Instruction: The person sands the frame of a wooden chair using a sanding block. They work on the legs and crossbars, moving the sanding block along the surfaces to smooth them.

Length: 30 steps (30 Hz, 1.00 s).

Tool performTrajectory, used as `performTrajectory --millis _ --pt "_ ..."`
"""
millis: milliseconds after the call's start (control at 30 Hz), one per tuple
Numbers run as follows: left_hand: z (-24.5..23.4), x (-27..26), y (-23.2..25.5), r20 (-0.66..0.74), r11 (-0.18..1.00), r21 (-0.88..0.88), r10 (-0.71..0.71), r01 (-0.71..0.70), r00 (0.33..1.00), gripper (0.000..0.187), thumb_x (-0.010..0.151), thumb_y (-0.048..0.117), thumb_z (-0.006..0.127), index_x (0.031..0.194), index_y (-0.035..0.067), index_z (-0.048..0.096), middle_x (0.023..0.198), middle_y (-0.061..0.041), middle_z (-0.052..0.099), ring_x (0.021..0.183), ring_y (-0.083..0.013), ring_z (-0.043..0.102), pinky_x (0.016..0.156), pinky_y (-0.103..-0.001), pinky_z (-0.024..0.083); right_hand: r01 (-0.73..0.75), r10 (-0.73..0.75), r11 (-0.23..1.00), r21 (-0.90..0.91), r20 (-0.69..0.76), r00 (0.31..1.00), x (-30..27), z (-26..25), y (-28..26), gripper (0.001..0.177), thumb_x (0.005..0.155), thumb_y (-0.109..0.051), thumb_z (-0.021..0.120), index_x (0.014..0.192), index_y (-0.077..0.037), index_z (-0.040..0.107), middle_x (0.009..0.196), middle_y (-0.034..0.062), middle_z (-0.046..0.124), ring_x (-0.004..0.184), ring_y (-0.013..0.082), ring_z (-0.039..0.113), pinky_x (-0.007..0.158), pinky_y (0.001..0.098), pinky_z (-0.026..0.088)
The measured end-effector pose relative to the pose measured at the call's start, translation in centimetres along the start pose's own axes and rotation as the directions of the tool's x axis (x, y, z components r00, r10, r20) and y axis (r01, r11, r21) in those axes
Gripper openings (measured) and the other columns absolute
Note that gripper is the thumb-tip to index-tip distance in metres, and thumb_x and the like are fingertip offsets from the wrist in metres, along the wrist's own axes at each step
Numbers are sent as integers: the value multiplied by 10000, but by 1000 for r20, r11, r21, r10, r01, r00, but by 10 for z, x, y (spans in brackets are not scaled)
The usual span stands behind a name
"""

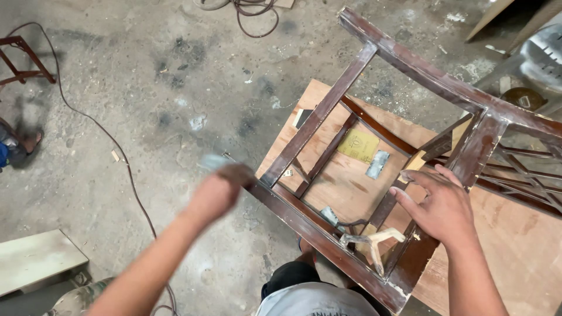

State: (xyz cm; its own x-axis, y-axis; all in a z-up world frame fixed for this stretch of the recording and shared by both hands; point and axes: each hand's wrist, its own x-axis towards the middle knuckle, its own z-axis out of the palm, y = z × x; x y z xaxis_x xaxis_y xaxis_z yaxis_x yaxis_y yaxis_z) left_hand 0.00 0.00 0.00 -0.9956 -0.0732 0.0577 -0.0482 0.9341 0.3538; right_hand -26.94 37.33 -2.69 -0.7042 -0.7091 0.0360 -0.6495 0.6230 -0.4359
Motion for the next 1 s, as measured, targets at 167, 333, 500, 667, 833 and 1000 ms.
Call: performTrajectory --millis 167,333,500,667,833,1000 --pt "14 -9 43 82 998 -56 32 -27 996 422 953 -10 484 1356 27 603 1371 -171 646 1282 -298 614 1137 -400 445 32 -32 999 5 -48 998 0 4 4 532 856 -546 678 1181 -132 759 1144 100 768 1127 253 699 1229 439 377" --pt "-23 -2 -21 -61 938 291 -180 190 982 408 973 -141 449 1249 14 706 1273 -210 716 910 -328 792 680 -322 732 -32 33 999 -15 54 998 0 -7 -8 598 854 -614 609 1226 -164 737 920 83 818 1166 238 699 1296 452 323" --pt "-44 5 50 -383 986 -23 -162 166 909 427 938 -68 497 1348 -14 601 1168 -208 648 1044 -367 657 860 -439 561 175 -132 955 237 -187 973 -7 1 7 420 868 -331 759 1225 -111 731 1217 101 745 1132 258 691 1227 492 378" --pt "-16 19 183 -511 865 -472 -111 -171 853 171 929 14 552 1082 20 629 987 -120 650 846 -253 599 734 -362 508 -61 -32 866 497 176 984 -60 -50 -73 496 800 -332 795 1283 -278 697 1350 -38 706 1185 146 692 1036 334 560" --pt "18 29 247 -427 526 -809 -220 -262 877 199 979 121 654 1138 2 671 1114 -189 757 1012 -274 766 890 -348 616 174 -202 770 613 -25 979 -116 -41 -61 234 911 -299 741 774 -136 642 627 -39 612 532 100 566 516 273 469" --pt "81 16 219 45 991 -105 87 -82 995 708 995 587 542 1377 -9 552 1451 -271 507 1384 -463 418 1134 -586 309 -101 255 720 687 -126 959 -162 -42 53 140 884 -105 714 1005 -101 784 854 14 811 802 114 751 722 231 636"
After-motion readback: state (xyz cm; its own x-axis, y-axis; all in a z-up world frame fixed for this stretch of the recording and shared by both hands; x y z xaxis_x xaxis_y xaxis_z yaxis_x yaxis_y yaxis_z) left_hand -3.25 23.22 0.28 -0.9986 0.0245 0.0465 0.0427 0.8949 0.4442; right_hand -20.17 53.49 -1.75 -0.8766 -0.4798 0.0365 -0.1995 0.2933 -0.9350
